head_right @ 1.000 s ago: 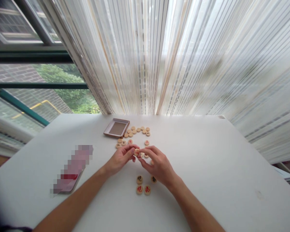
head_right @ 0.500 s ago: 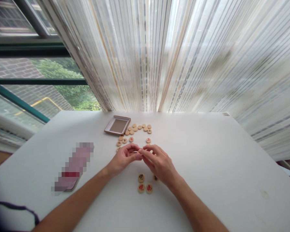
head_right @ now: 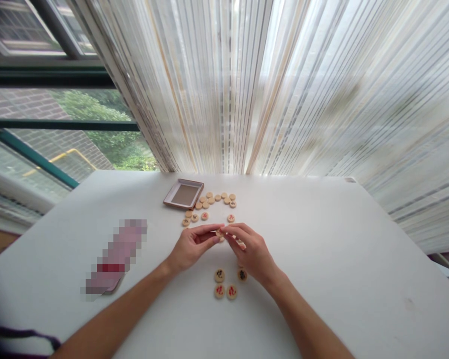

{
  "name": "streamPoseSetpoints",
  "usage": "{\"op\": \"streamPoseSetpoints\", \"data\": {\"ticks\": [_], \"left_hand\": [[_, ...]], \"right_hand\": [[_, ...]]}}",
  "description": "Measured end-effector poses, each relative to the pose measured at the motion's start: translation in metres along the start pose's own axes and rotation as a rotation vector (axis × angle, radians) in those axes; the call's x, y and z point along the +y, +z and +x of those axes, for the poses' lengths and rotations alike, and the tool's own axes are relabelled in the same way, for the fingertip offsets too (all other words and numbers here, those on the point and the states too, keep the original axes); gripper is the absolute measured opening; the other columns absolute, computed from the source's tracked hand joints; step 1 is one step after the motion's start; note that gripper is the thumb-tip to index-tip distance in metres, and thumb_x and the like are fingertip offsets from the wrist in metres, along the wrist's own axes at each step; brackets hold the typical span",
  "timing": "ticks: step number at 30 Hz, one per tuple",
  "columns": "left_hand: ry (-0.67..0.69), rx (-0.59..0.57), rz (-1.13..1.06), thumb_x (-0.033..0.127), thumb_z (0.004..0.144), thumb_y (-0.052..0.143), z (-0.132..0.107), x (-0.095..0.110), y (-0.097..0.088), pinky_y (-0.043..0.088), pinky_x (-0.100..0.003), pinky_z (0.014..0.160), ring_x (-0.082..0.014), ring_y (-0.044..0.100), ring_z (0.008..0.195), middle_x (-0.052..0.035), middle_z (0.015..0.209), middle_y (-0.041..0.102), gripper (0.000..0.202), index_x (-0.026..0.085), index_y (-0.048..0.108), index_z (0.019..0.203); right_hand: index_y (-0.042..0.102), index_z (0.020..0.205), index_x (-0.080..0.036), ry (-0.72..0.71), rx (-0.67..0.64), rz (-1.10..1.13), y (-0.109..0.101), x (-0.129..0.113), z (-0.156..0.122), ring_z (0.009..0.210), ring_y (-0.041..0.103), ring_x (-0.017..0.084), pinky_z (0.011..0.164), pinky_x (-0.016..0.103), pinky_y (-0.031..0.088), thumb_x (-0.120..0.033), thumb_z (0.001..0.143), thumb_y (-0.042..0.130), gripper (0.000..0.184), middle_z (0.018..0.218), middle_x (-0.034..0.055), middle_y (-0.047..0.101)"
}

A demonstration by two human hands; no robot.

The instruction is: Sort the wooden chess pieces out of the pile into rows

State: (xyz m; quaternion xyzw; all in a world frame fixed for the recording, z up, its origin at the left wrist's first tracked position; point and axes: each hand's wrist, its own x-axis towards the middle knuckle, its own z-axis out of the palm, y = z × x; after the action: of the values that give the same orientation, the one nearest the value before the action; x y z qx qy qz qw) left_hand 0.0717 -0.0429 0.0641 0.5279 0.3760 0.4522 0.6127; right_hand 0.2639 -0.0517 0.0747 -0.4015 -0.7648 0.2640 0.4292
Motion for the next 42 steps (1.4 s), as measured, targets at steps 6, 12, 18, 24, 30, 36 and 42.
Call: {"op": "streamPoseSetpoints", "data": {"ticks": [6, 12, 18, 24, 30, 36, 42], "left_hand": [[0.065, 0.027, 0.037, 0.031, 0.077, 0.076, 0.001, -0.006, -0.001, 0.057, -0.039, 0.096, -0.0247, 0.071, 0.099, -0.0092, 0.107, 0.074, 0.038, 0.016, 0.069, 0.111], [0.157, 0.064, 0.184, 0.031, 0.078, 0.075, 0.000, -0.008, -0.001, 0.059, -0.039, 0.090, -0.0233, 0.072, 0.091, -0.0078, 0.100, 0.075, 0.031, 0.016, 0.070, 0.105], [0.193, 0.035, 0.267, 0.031, 0.083, 0.069, -0.004, -0.008, -0.001, 0.060, -0.036, 0.088, -0.0223, 0.072, 0.091, -0.0069, 0.100, 0.074, 0.032, 0.019, 0.068, 0.113], [0.239, 0.023, 0.297, 0.028, 0.089, 0.062, -0.005, -0.015, 0.000, 0.060, -0.033, 0.084, -0.0195, 0.072, 0.090, -0.0082, 0.106, 0.072, 0.030, 0.018, 0.061, 0.118], [0.362, 0.024, 0.443, 0.025, 0.090, 0.061, -0.005, -0.019, 0.000, 0.060, -0.029, 0.082, -0.0159, 0.071, 0.086, -0.0066, 0.104, 0.071, 0.025, 0.018, 0.061, 0.114], [0.470, -0.005, 0.579, 0.021, 0.090, 0.059, -0.006, -0.015, 0.001, 0.059, -0.026, 0.079, -0.0145, 0.069, 0.085, -0.0058, 0.104, 0.071, 0.024, 0.018, 0.062, 0.114], [0.464, -0.008, 0.589, 0.021, 0.089, 0.060, -0.006, -0.014, 0.000, 0.058, -0.026, 0.077, -0.0132, 0.068, 0.082, -0.0050, 0.103, 0.071, 0.023, 0.018, 0.061, 0.112]], "right_hand": [[0.067, 0.114, -0.029, 0.036, -0.018, 0.022, -0.002, -0.003, 0.002, 0.092, 0.067, 0.018, 0.071, 0.026, 0.059, -0.022, 0.096, 0.052, 0.025, 0.108, 0.0067, 0.068], [0.067, 0.112, -0.026, 0.125, -0.021, 0.091, -0.001, -0.002, 0.002, 0.086, 0.068, 0.018, 0.079, 0.032, 0.058, -0.028, 0.093, 0.057, 0.021, 0.104, 0.0063, 0.070], [0.066, 0.112, -0.024, 0.226, -0.064, 0.216, -0.002, -0.002, 0.002, 0.088, 0.070, 0.019, 0.082, 0.033, 0.058, -0.030, 0.092, 0.059, 0.022, 0.101, 0.0052, 0.072], [0.066, 0.109, -0.022, 0.290, -0.068, 0.242, -0.003, -0.004, 0.004, 0.087, 0.070, 0.019, 0.082, 0.033, 0.058, -0.032, 0.091, 0.060, 0.022, 0.098, 0.0056, 0.072], [0.067, 0.105, -0.022, 0.329, -0.060, 0.256, -0.001, -0.005, 0.003, 0.083, 0.070, 0.018, 0.078, 0.031, 0.059, -0.034, 0.088, 0.064, 0.021, 0.094, 0.0042, 0.073], [0.069, 0.094, -0.022, 0.322, 0.011, 0.229, 0.004, 0.001, -0.001, 0.077, 0.071, 0.017, 0.073, 0.028, 0.059, -0.036, 0.085, 0.069, 0.017, 0.086, 0.0022, 0.074], [0.071, 0.090, -0.022, 0.314, 0.041, 0.175, 0.006, -0.002, -0.001, 0.075, 0.070, 0.018, 0.067, 0.027, 0.057, -0.037, 0.086, 0.066, 0.017, 0.083, 0.0025, 0.073]]}}
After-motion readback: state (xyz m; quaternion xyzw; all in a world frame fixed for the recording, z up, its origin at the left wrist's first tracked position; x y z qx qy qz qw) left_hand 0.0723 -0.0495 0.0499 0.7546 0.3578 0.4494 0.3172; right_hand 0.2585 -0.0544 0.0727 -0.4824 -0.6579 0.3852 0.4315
